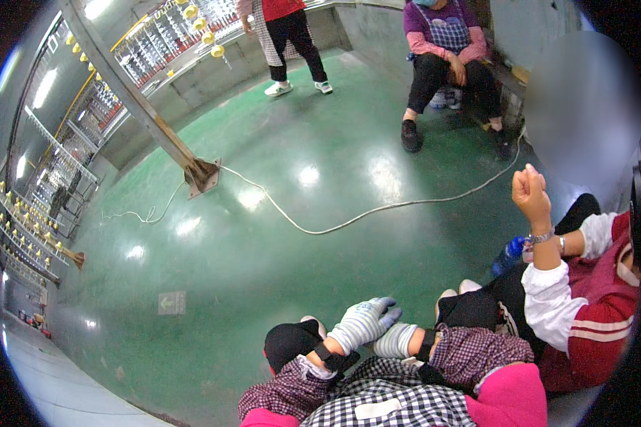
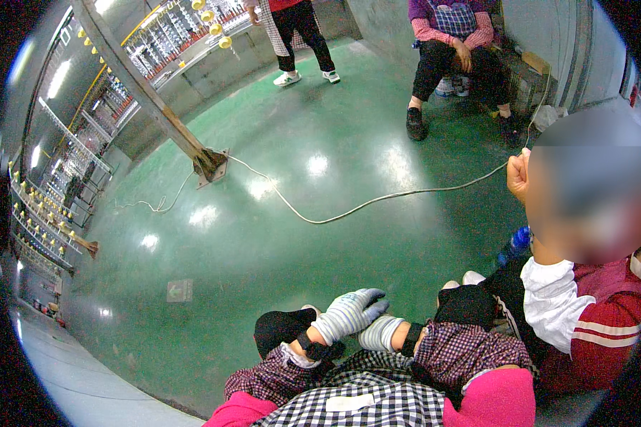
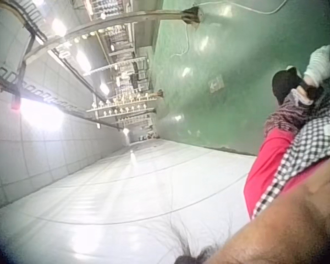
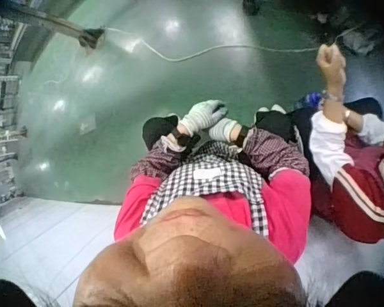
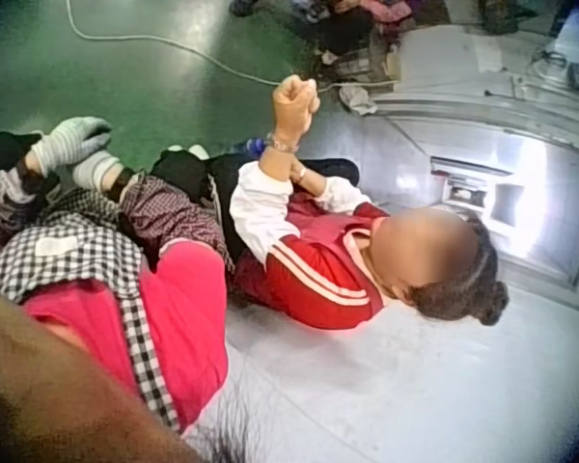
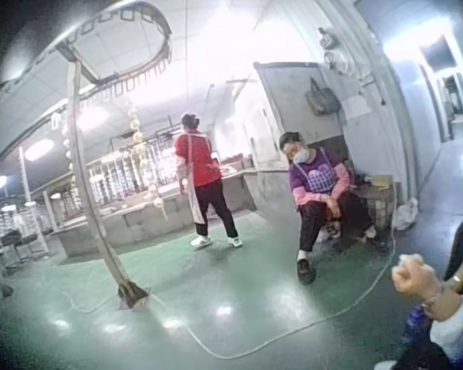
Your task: Sorting and inspecting a bundle of thin metal filaments while sitting on a factory floor.
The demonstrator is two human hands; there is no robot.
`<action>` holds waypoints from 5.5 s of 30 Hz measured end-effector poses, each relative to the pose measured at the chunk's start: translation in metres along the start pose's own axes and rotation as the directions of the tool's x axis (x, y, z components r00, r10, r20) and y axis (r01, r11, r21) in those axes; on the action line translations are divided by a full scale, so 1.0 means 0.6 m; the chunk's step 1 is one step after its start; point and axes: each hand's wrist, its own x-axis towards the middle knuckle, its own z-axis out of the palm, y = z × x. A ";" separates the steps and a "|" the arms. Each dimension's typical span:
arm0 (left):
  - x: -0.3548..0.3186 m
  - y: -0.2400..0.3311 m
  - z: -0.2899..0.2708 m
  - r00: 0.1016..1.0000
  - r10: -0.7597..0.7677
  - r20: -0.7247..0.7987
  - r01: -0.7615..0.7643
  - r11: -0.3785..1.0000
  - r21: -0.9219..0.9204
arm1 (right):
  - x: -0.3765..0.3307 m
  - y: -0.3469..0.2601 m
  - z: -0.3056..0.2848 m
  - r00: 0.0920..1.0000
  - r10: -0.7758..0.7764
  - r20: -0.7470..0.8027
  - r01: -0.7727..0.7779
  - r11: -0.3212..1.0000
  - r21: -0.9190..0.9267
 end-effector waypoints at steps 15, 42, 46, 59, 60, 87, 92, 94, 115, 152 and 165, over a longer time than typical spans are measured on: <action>-0.006 -0.017 -0.004 0.996 0.029 -0.084 -0.032 0.999 -0.024 | 0.004 -0.030 -0.023 0.987 -0.156 -0.040 0.122 0.886 -0.448; 0.014 -0.006 0.005 0.887 0.161 -0.433 -0.240 0.962 -0.132 | -0.040 0.000 -0.041 0.893 -0.094 -0.440 0.042 0.991 -0.126; 0.011 -0.016 -0.003 0.797 -0.029 -0.603 -0.267 0.879 -0.395 | -0.058 0.024 -0.080 0.792 0.065 -0.607 -0.128 0.990 -0.062; 0.037 -0.025 0.033 0.789 -0.055 -0.612 -0.199 0.919 -0.340 | -0.155 0.148 -0.132 0.055 0.207 -0.977 0.298 0.930 0.214; 0.030 -0.067 0.038 0.790 -0.054 -0.611 -0.219 0.906 -0.363 | -0.155 0.147 -0.137 0.008 0.307 -0.952 0.517 0.813 0.267; -0.012 -0.076 0.086 0.888 0.141 -0.437 -0.097 0.988 0.121 | -0.339 0.224 -0.124 -0.202 0.905 -0.375 0.759 -0.097 -0.643; -0.013 -0.081 0.085 0.915 0.094 -0.391 -0.046 0.990 0.131 | -0.340 0.226 -0.123 -0.187 0.893 -0.410 0.746 -0.142 -0.650; -0.017 -0.091 0.082 0.923 0.073 -0.379 -0.018 0.989 0.148 | -0.334 0.222 -0.122 -0.195 0.878 -0.436 0.767 -0.141 -0.626; 0.011 -0.066 0.071 0.942 0.015 -0.336 0.041 0.986 0.160 | -0.366 0.273 -0.133 -0.120 0.851 -0.511 0.752 -0.258 -0.607; 0.071 0.131 -0.063 0.917 0.271 -0.294 -0.324 0.071 -0.944 | -0.130 0.051 -0.201 -0.113 0.320 -0.941 0.241 0.927 0.286; 0.033 0.167 -0.082 0.924 0.287 -0.253 -0.277 0.047 -0.960 | -0.188 0.055 -0.218 -0.305 0.066 -0.950 -0.011 0.997 0.073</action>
